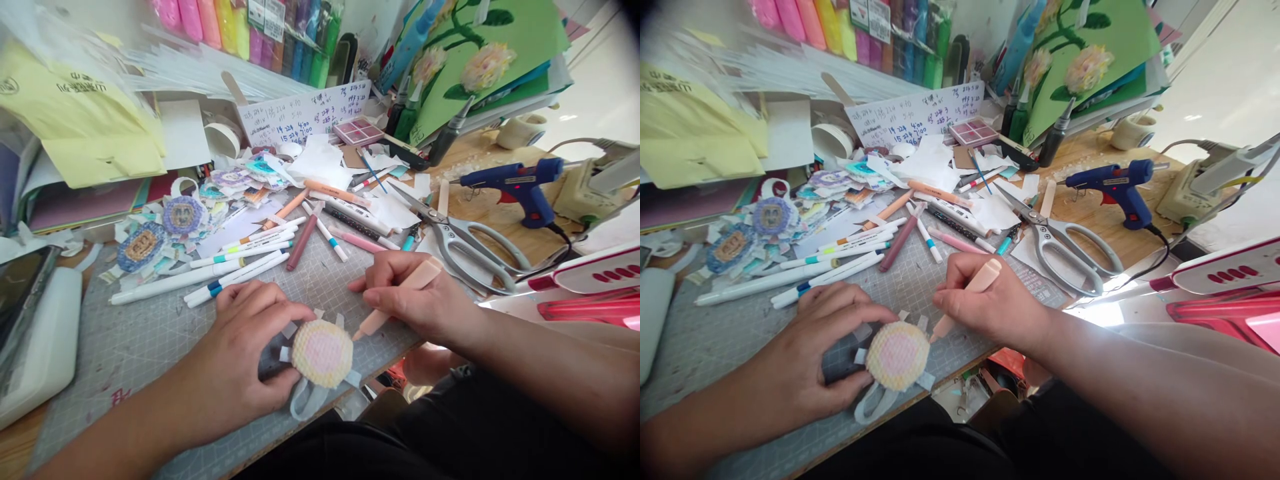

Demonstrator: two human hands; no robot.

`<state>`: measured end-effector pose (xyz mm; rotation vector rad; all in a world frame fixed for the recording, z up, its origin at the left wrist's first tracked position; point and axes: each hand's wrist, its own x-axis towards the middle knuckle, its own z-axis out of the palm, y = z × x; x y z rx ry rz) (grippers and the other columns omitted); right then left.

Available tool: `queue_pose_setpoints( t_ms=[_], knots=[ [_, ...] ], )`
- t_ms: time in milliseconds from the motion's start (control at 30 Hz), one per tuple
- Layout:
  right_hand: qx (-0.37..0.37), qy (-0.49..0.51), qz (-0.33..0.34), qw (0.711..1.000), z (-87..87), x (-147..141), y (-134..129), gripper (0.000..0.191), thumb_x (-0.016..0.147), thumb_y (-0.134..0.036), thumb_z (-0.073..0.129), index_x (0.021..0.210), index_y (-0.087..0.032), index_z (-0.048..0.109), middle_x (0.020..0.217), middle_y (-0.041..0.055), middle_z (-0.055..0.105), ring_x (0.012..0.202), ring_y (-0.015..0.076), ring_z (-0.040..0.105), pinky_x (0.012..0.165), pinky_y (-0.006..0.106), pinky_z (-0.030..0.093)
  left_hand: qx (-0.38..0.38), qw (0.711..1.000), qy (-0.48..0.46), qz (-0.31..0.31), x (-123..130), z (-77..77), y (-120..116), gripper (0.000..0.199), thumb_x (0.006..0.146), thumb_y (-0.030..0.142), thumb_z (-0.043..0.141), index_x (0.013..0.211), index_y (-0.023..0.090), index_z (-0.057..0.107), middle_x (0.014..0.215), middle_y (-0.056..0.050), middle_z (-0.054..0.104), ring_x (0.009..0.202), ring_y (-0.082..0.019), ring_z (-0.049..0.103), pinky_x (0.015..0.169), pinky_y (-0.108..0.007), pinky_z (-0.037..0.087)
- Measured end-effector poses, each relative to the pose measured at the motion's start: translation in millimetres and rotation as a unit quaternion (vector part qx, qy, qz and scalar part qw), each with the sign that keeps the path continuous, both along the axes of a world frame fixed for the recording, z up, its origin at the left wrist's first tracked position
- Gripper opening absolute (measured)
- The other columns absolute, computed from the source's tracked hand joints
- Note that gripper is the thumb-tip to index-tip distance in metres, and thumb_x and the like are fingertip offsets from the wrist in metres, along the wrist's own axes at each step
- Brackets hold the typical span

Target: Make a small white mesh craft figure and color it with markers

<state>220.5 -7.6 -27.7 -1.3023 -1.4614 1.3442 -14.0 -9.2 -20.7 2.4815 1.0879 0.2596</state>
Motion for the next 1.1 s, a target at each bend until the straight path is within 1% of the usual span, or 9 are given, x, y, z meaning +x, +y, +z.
queue_pose_setpoints(
  t_ms=[200,267,333,467,567,667,833,1000,1100],
  knots=[
    [0.007,-0.011,0.0,1.0,2.3,-2,-2,0.025,0.069,-0.027,0.064,0.051,-0.023,0.047,0.053,0.0001,0.055,0.076,0.0245,0.063,0.064,0.034,0.047,0.001,1.0,-0.005,-0.002,0,-0.8,0,0.04,0.063,0.015,0.06,0.102,0.026,0.058,0.089,0.0,0.054,0.09,-0.024,0.048,0.084,-0.042,0.027],
    [0.002,-0.01,-0.001,1.0,3.0,-2,-2,0.025,0.068,-0.027,0.064,0.05,-0.023,0.047,0.054,0.0009,0.057,0.08,0.0262,0.064,0.064,0.034,0.047,0.0,1.0,-0.007,-0.002,0,-0.8,0,0.041,0.063,0.015,0.06,0.102,0.026,0.058,0.089,0.0,0.054,0.09,-0.025,0.048,0.084,-0.042,0.027],
    [-0.001,-0.007,0.0,1.0,3.2,-2,-2,0.025,0.068,-0.028,0.064,0.051,-0.023,0.047,0.053,0.0007,0.056,0.079,0.0261,0.064,0.062,0.033,0.046,0.0,1.0,-0.006,-0.001,0,-0.5,0,0.04,0.064,0.016,0.06,0.102,0.027,0.058,0.089,0.0,0.054,0.09,-0.025,0.048,0.083,-0.042,0.027],
    [0.001,-0.005,0.004,1.0,2.1,-2,-2,0.026,0.068,-0.027,0.065,0.05,-0.023,0.047,0.05,-0.0007,0.052,0.068,0.0215,0.06,0.053,0.029,0.041,-0.007,1.0,0.008,-0.006,0,0.6,0,0.039,0.065,0.017,0.061,0.103,0.027,0.057,0.09,0.0,0.054,0.091,-0.025,0.048,0.083,-0.042,0.027],
    [0.005,0.002,-0.006,1.0,1.1,-4,-2,0.025,0.07,-0.028,0.065,0.053,-0.022,0.048,0.05,-0.0022,0.052,0.054,0.0141,0.05,0.045,0.025,0.034,-0.015,1.0,0.017,-0.012,-1,1.3,1,0.037,0.067,0.018,0.06,0.103,0.027,0.056,0.091,0.001,0.054,0.092,-0.024,0.047,0.083,-0.041,0.027],
    [0.01,-0.009,-0.017,1.0,2.0,-7,0,0.025,0.071,-0.03,0.066,0.057,-0.02,0.048,0.05,-0.0041,0.05,0.046,0.0094,0.04,0.041,0.023,0.027,-0.023,0.999,0.022,-0.014,-1,1.6,2,0.036,0.069,0.019,0.06,0.103,0.028,0.056,0.091,0.001,0.053,0.091,-0.024,0.047,0.082,-0.041,0.027],
    [0.025,-0.04,0.001,0.999,3.7,-12,3,0.024,0.07,-0.03,0.067,0.057,-0.019,0.049,0.051,-0.0041,0.05,0.046,0.0084,0.038,0.041,0.022,0.026,-0.028,1.0,0.013,-0.002,0,2.8,2,0.036,0.066,0.017,0.061,0.1,0.027,0.056,0.09,0.001,0.052,0.091,-0.023,0.047,0.083,-0.041,0.027],
    [-0.002,-0.008,-0.005,1.0,1.8,-14,5,0.025,0.072,-0.031,0.064,0.057,-0.02,0.047,0.05,-0.0051,0.047,0.047,0.0086,0.037,0.043,0.022,0.027,-0.052,0.999,0.007,0.005,1,4.1,1,0.038,0.065,0.013,0.059,0.1,0.028,0.057,0.09,0.001,0.052,0.091,-0.023,0.047,0.084,-0.041,0.028],
    [0.013,-0.022,0.009,1.0,1.4,-16,6,0.026,0.072,-0.03,0.065,0.057,-0.019,0.047,0.05,-0.0059,0.046,0.046,0.0075,0.035,0.042,0.021,0.025,-0.054,0.998,-0.001,0.012,1,4.2,1,0.038,0.064,0.012,0.059,0.099,0.028,0.057,0.091,0.001,0.052,0.092,-0.023,0.047,0.086,-0.041,0.028]
  ],
)
